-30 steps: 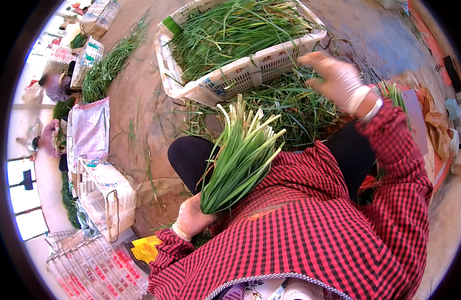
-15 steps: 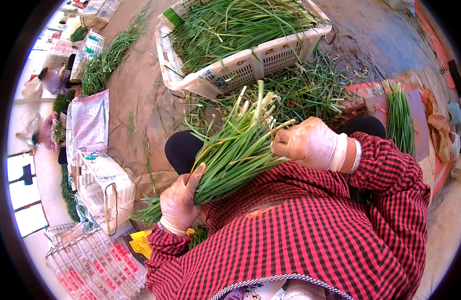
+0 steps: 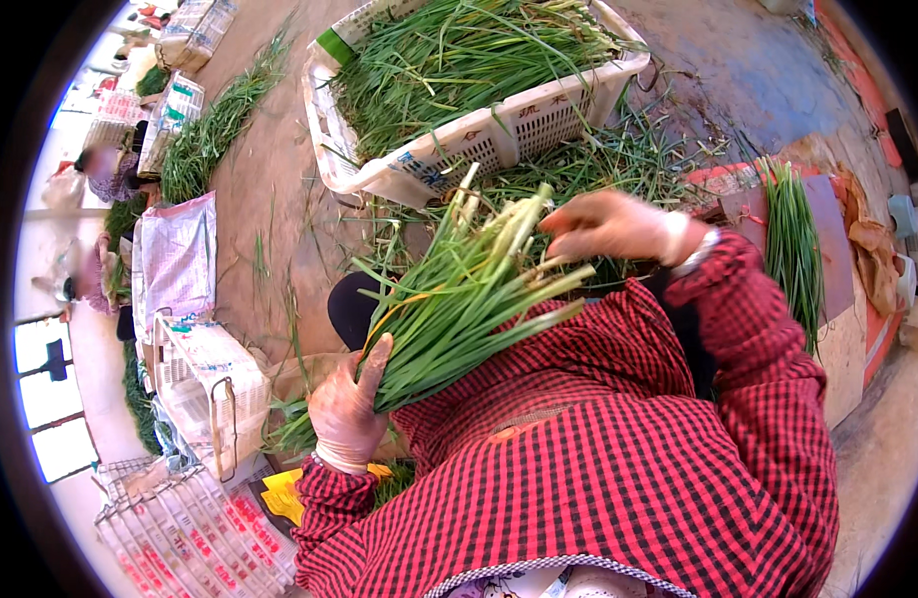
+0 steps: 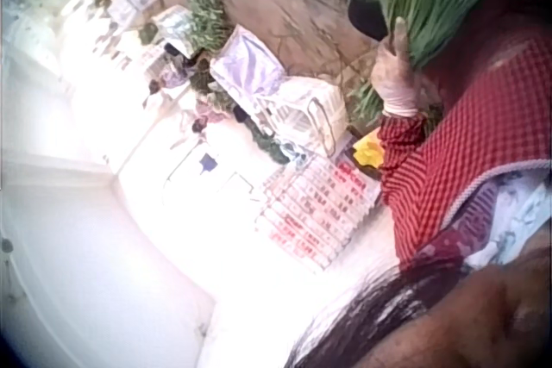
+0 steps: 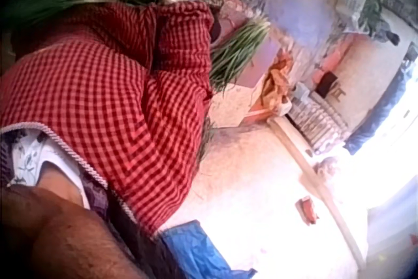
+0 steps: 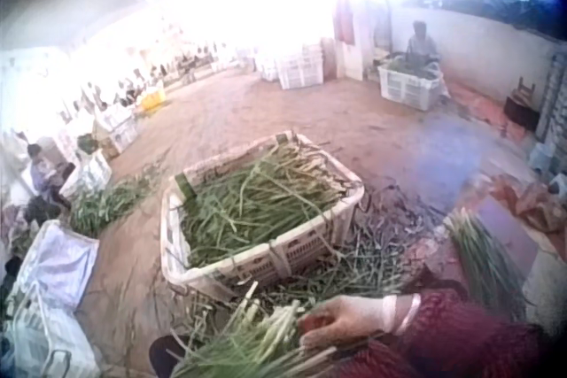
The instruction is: The person peels and sorts green onions by hand, removes individual stalks from a bundle, and ties a finished bundle together with a red tie.
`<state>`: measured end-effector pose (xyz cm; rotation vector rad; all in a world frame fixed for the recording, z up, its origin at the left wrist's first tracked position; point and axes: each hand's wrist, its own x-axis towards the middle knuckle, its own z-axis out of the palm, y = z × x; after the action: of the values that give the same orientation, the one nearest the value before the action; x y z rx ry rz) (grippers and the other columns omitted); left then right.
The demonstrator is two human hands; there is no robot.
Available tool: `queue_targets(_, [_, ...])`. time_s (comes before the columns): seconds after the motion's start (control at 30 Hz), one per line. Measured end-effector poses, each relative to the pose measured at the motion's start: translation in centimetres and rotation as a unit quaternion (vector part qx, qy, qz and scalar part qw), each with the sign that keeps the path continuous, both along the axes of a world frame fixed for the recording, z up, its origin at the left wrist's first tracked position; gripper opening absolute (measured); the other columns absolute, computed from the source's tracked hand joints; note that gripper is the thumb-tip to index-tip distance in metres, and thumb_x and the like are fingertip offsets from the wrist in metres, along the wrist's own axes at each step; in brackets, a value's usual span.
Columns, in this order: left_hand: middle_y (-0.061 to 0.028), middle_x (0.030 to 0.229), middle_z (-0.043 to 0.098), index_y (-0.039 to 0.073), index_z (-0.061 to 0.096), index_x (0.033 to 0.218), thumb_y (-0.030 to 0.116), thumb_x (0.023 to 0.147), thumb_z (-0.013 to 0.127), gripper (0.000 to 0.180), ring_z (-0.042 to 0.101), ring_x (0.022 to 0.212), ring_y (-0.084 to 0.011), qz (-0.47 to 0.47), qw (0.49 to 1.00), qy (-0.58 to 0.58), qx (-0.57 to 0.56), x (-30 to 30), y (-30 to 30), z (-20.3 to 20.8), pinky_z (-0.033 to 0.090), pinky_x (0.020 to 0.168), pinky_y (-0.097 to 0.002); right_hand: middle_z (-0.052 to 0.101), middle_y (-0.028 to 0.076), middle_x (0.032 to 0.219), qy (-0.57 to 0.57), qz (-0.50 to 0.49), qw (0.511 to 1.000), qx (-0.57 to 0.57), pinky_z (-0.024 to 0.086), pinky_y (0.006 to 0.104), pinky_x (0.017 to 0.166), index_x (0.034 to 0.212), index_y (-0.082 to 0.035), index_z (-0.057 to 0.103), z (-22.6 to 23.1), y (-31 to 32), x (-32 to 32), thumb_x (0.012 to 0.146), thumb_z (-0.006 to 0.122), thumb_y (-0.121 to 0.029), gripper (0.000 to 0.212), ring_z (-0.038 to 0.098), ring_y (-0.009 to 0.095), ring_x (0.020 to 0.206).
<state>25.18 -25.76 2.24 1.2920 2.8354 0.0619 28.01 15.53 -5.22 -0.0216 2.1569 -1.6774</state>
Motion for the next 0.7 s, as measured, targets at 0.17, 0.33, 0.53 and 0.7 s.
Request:
queue_targets(0.17, [-0.0111,0.110,0.064,0.029,0.050,0.141,0.006,0.064,0.073,0.084,0.065,0.085,-0.0298,-0.047,0.998,0.052,0.008,-0.2,0.2,0.4,0.052,0.068,-0.0393,0.069,0.005,0.111,0.518,0.109,0.820,0.217,0.054,0.0291,0.080,0.113,-0.003,0.066,-5.3,-5.2,-1.2,0.089,0.070,-0.013,0.026,0.065,0.014,0.096])
queue_targets(0.33, [-0.0090,0.110,0.063,0.029,0.049,0.142,0.003,0.066,0.068,0.082,0.061,0.076,-0.0275,-0.032,0.995,0.088,-0.027,-0.2,-2.1,0.0,0.050,0.064,-0.0389,0.070,0.011,0.093,-0.028,-0.190,0.980,-0.051,0.050,0.0252,0.047,0.106,-0.001,0.066,-3.7,1.5,1.5,0.086,0.050,0.011,0.029,0.061,0.013,0.056])
queue_targets(0.53, [-0.0102,0.108,0.063,0.033,0.046,0.144,0.009,0.071,0.068,0.080,0.061,0.073,-0.0256,-0.060,0.994,0.058,-0.069,-0.6,-1.8,0.1,0.051,0.062,-0.0377,0.068,0.013,0.110,0.227,-0.114,0.937,0.241,0.053,0.0344,0.085,0.111,-0.002,0.065,2.1,0.5,-0.3,0.088,0.069,-0.031,0.038,0.068,0.024,0.094])
queue_targets(0.7, [-0.0107,0.107,0.063,0.031,0.045,0.145,0.014,0.072,0.069,0.079,0.064,0.075,-0.0247,-0.103,0.992,0.044,-0.059,-0.9,-0.6,0.4,0.052,0.062,-0.0375,0.061,0.011,0.121,0.282,0.123,0.924,0.226,0.052,0.0410,0.090,0.112,-0.009,0.068,3.4,-11.9,-1.4,0.083,0.071,-0.038,0.041,0.064,0.031,0.106])
